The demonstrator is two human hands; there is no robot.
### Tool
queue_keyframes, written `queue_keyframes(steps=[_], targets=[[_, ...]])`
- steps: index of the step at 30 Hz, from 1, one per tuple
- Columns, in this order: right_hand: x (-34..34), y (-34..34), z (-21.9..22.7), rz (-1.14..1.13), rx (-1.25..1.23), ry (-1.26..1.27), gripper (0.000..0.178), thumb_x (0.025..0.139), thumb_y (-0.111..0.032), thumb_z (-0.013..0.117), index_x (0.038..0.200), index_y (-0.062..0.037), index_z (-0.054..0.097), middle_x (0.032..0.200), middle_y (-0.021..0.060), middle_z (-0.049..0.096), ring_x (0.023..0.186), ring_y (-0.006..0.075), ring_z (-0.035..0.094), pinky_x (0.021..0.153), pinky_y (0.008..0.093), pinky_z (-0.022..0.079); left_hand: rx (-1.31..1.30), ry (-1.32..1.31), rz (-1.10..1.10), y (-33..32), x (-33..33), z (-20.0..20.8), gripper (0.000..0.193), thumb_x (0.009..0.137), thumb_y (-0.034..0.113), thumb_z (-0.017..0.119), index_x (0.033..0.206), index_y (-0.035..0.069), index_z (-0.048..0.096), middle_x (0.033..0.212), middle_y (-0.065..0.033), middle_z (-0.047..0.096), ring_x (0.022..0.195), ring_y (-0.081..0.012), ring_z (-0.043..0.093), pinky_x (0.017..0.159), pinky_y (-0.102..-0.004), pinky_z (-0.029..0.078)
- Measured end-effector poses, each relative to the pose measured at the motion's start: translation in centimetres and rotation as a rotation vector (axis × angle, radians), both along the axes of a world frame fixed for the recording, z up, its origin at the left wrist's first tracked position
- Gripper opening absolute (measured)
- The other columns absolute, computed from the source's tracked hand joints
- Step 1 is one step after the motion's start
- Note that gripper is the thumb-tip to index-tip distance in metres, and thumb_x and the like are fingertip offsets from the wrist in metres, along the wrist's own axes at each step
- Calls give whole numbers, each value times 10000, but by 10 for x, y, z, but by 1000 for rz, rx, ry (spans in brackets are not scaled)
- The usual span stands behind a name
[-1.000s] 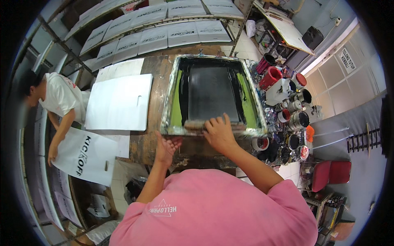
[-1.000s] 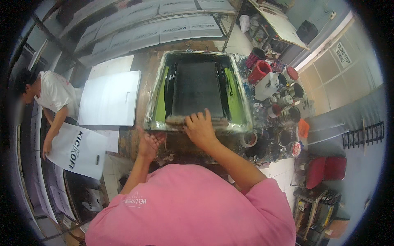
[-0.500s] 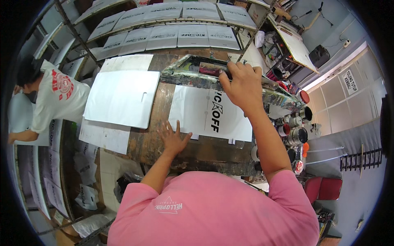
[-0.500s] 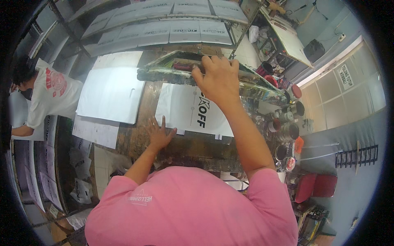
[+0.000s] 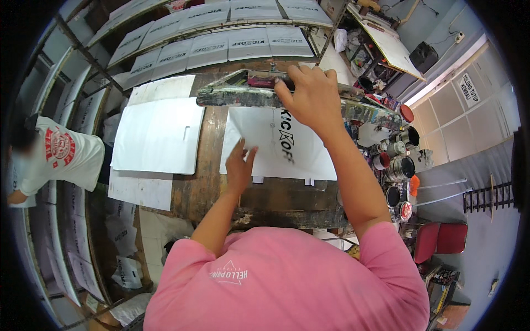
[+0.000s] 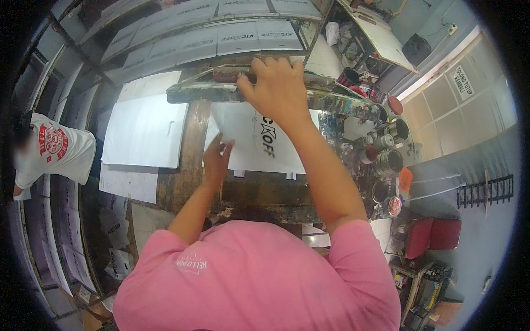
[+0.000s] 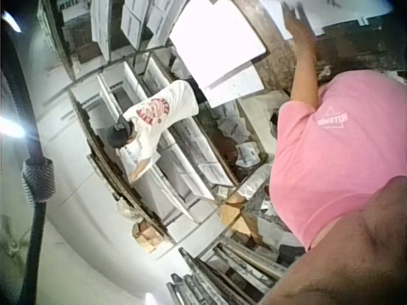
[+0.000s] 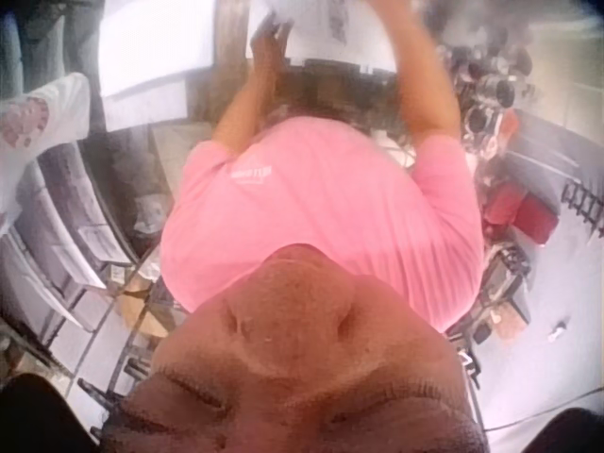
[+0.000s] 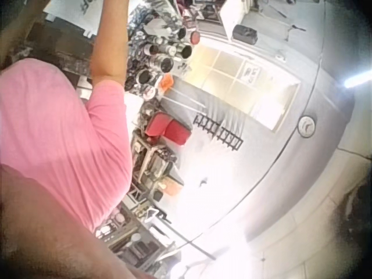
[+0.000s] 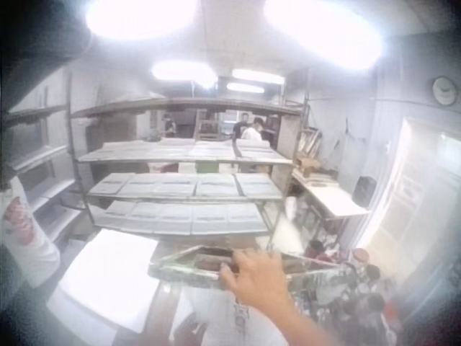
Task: The person performs screen printing on white bags by applying ink with a squeegee across a screen and then lifting the frame to reveal the printed logo.
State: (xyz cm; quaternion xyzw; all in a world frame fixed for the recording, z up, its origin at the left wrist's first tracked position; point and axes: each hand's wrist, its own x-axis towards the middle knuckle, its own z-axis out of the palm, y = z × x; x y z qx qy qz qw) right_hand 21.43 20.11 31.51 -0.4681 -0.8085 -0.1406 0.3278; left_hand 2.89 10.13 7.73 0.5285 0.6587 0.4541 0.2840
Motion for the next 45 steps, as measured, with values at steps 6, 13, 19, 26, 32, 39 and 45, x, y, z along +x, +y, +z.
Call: queue_keyframes(steps=[6,13,19,26,32,39,45], targets=[[-4,-3,6,-17,-18,-44,347,924,-381,636,963,-43,702,878,108,687,841,298,641,828,464,409,151,-153,245,11,-36,-5,426,946,32,662,1369,-19,655,859,-127,711,732,-122,618,668,-301,507],[-2,6,11,-23,-40,-34,386,941,-432,610,970,-65,725,880,91,700,880,286,645,858,466,406,15,-31,527,-84,-174,-57,568,877,-28,637,1442,21,611,819,-16,604,678,-98,510,637,-280,480],[-5,3,21,-39,-105,-79,369,935,-416,613,975,-64,716,907,99,706,866,296,649,855,466,407,-101,424,730,-149,-333,-109,729,831,118,682,1538,76,511,1105,-167,685,896,-254,646,821,-390,547],[-2,0,8,-40,-73,-20,510,920,-437,622,1236,-37,642,897,122,691,873,311,632,856,476,399,-9,484,529,-78,-273,-13,874,943,438,767,1561,-52,391,1468,-276,566,1344,-399,565,1165,-487,405],[-4,-63,-60,-47,-119,-196,878,924,-522,628,1549,56,415,977,122,609,929,284,539,901,473,383,31,-1241,-485,-56,-54,117,1049,963,756,513,1649,40,171,1625,-262,360,1501,-368,390,1221,-531,340],[30,-115,-192,177,-623,-184,420,893,-412,745,1178,-105,710,1061,111,625,1039,316,583,882,469,457,-551,-1362,57,-103,-43,18,1279,827,921,515,1650,35,101,1647,-261,248,1498,-411,337,1202,-531,363],[29,-147,-271,186,-798,-177,439,858,-362,779,1204,-105,694,1117,114,646,1044,326,614,870,461,519,-745,-1438,157,-100,-55,-80,1358,767,1019,377,1665,39,100,1684,-294,167,1542,-461,242,1233,-539,302]])
